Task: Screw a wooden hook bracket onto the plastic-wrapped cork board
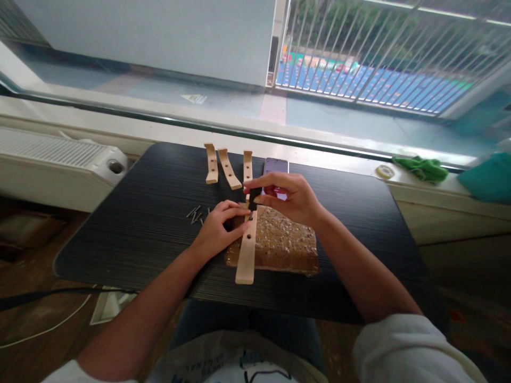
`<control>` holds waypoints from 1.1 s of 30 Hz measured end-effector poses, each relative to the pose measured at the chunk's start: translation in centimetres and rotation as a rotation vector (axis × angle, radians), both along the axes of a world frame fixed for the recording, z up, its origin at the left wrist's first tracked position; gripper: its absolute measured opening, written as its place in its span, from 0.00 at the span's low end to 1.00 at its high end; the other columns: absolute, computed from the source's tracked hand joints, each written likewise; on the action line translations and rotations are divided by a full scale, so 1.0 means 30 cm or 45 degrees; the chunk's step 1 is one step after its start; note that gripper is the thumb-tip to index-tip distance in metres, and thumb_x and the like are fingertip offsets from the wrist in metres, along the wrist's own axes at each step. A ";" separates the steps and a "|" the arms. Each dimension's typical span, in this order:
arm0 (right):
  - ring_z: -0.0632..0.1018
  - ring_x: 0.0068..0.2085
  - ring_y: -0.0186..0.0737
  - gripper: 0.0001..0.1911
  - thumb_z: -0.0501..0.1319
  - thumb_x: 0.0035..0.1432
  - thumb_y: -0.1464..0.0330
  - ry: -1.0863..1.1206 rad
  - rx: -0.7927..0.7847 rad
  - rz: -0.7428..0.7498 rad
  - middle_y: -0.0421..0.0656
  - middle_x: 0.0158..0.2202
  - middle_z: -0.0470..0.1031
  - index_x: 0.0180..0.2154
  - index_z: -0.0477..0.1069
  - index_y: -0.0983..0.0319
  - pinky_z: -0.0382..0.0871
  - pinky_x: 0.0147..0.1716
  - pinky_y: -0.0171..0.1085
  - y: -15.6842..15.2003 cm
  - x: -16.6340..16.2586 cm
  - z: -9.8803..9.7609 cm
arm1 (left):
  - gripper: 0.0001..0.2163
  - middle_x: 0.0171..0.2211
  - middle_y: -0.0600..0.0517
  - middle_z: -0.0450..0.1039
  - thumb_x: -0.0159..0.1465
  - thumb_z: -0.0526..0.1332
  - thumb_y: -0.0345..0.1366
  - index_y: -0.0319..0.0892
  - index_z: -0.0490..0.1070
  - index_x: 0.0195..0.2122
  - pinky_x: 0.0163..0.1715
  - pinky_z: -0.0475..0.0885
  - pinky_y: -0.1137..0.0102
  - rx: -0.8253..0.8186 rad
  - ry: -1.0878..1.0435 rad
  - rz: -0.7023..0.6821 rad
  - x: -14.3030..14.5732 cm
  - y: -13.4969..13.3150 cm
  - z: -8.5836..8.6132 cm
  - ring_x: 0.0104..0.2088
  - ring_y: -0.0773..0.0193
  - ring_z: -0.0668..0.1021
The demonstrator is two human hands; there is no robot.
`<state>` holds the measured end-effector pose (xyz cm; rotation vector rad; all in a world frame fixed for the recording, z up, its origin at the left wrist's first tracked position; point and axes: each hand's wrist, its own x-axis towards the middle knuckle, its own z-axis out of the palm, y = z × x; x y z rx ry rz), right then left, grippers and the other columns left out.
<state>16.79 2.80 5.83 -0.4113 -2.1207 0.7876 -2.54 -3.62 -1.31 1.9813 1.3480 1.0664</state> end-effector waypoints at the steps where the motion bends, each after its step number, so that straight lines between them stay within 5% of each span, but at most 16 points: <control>1: 0.64 0.23 0.24 0.13 0.64 0.57 0.71 0.004 0.009 -0.014 0.37 0.28 0.75 0.45 0.75 0.61 0.61 0.24 0.30 0.000 0.000 -0.001 | 0.09 0.39 0.50 0.71 0.59 0.63 0.39 0.43 0.77 0.39 0.46 0.71 0.62 -0.002 0.000 0.001 0.000 0.000 -0.001 0.41 0.59 0.75; 33: 0.69 0.27 0.27 0.10 0.67 0.54 0.67 0.085 0.326 -0.293 0.37 0.28 0.71 0.39 0.73 0.62 0.64 0.25 0.30 -0.031 -0.035 -0.014 | 0.10 0.39 0.50 0.71 0.59 0.63 0.38 0.43 0.77 0.40 0.46 0.72 0.63 0.042 0.003 -0.003 -0.004 -0.002 -0.015 0.42 0.59 0.75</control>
